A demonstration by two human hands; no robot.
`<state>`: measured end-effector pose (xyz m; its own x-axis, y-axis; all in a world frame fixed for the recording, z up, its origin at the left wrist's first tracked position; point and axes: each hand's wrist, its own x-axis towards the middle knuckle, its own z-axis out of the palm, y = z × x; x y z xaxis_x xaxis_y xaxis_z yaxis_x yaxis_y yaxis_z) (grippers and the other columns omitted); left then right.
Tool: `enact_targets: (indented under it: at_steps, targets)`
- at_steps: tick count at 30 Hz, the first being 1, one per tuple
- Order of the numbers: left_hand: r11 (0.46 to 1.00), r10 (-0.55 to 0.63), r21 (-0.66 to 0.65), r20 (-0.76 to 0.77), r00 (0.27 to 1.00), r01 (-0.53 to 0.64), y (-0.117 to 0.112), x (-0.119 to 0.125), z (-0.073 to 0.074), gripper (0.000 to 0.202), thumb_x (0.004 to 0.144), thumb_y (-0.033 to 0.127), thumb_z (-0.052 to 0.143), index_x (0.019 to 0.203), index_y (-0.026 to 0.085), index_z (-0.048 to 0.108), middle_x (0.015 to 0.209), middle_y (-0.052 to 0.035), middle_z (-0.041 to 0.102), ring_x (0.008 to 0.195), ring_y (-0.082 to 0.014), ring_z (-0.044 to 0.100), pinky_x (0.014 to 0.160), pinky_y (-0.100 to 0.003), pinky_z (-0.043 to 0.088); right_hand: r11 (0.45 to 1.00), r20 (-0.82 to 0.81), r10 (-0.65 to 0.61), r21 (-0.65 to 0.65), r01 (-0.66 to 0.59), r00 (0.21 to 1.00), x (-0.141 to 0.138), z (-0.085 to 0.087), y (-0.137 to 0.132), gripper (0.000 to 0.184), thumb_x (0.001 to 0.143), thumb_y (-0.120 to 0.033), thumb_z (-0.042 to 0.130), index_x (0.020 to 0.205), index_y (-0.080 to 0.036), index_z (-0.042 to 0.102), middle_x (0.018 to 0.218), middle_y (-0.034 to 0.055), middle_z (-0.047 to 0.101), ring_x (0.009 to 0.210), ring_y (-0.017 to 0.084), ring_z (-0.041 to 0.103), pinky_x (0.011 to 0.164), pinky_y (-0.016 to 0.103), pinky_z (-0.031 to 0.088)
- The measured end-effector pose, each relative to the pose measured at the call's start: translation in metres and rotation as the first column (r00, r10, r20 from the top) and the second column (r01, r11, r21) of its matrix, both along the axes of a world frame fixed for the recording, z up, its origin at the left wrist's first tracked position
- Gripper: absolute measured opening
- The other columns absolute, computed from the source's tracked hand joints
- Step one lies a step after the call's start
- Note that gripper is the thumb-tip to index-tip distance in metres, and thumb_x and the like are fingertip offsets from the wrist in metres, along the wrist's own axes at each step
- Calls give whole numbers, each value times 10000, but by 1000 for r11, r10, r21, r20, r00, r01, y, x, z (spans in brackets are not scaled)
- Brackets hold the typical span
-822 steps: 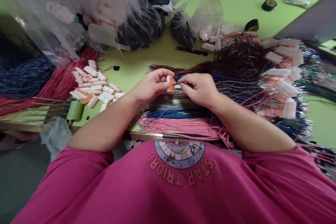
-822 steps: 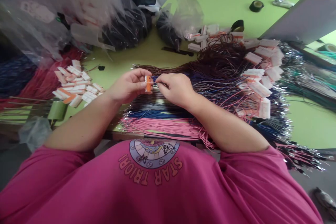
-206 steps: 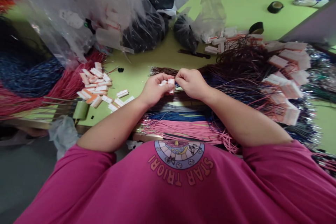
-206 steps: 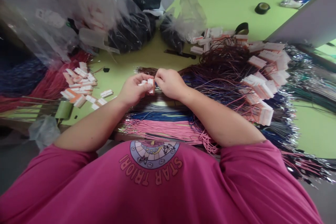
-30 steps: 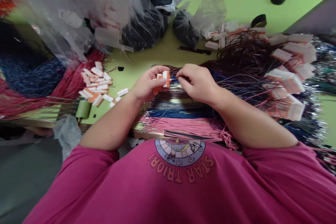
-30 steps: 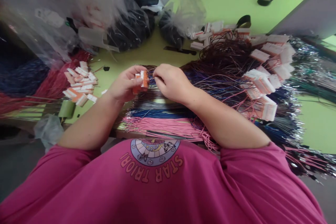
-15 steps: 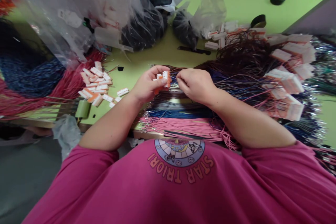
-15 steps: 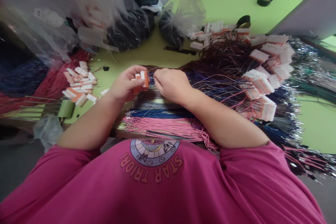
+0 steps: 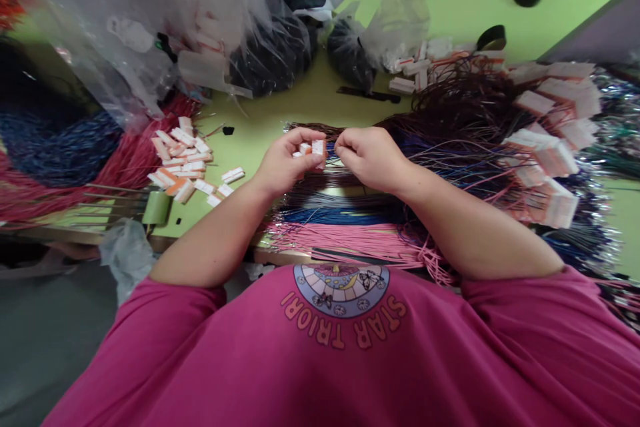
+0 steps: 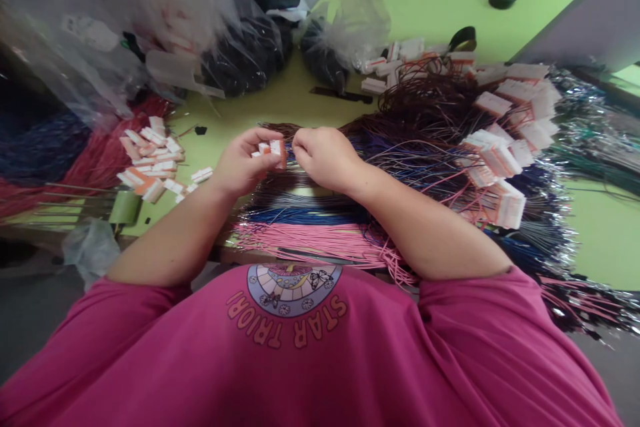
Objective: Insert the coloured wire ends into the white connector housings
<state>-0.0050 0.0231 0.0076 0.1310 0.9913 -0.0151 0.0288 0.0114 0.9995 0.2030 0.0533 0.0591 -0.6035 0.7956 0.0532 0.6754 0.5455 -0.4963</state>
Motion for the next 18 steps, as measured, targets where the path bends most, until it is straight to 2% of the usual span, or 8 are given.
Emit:
enact_targets:
  at_steps: [4, 8, 13, 18]
  targets:
    - [1000, -17, 14, -2, 1000, 17, -2, 3, -2, 412, 711, 274, 813, 1103, 223, 695, 724, 26, 701, 548, -102, 620, 440, -182, 363, 1000, 19, -7, 28, 7, 1000, -4, -4, -2, 321, 1009, -209, 469, 1064, -135, 777, 978, 106, 779, 851, 202, 635, 778, 305, 379]
    - [1000, -15, 3, 9, 1000, 15, -4, 6, -2, 390, 716, 264, 823, 1080, 216, 692, 716, 26, 703, 565, -106, 629, 484, -198, 419, 999, 13, 6, 33, -6, 1000, -6, -6, -4, 315, 1013, -214, 474, 1067, -131, 773, 985, 109, 779, 851, 202, 636, 777, 300, 385]
    - [999, 48, 19, 71, 996, -49, -3, 7, -5, 407, 709, 264, 829, 1088, 220, 687, 792, 16, 735, 603, -103, 647, 538, -212, 472, 999, -40, 9, 40, -7, 999, -7, -10, -3, 289, 995, -197, 489, 1018, -140, 771, 948, 84, 768, 807, 182, 606, 760, 287, 374]
    - [999, 34, -37, 36, 999, -32, -4, 9, -4, 422, 664, 272, 865, 1054, 215, 715, 731, 27, 715, 531, -83, 573, 466, -193, 379, 1000, -23, 9, 20, -9, 1000, -10, -13, -4, 284, 994, -200, 490, 1005, -130, 765, 949, 91, 765, 820, 185, 612, 762, 284, 377]
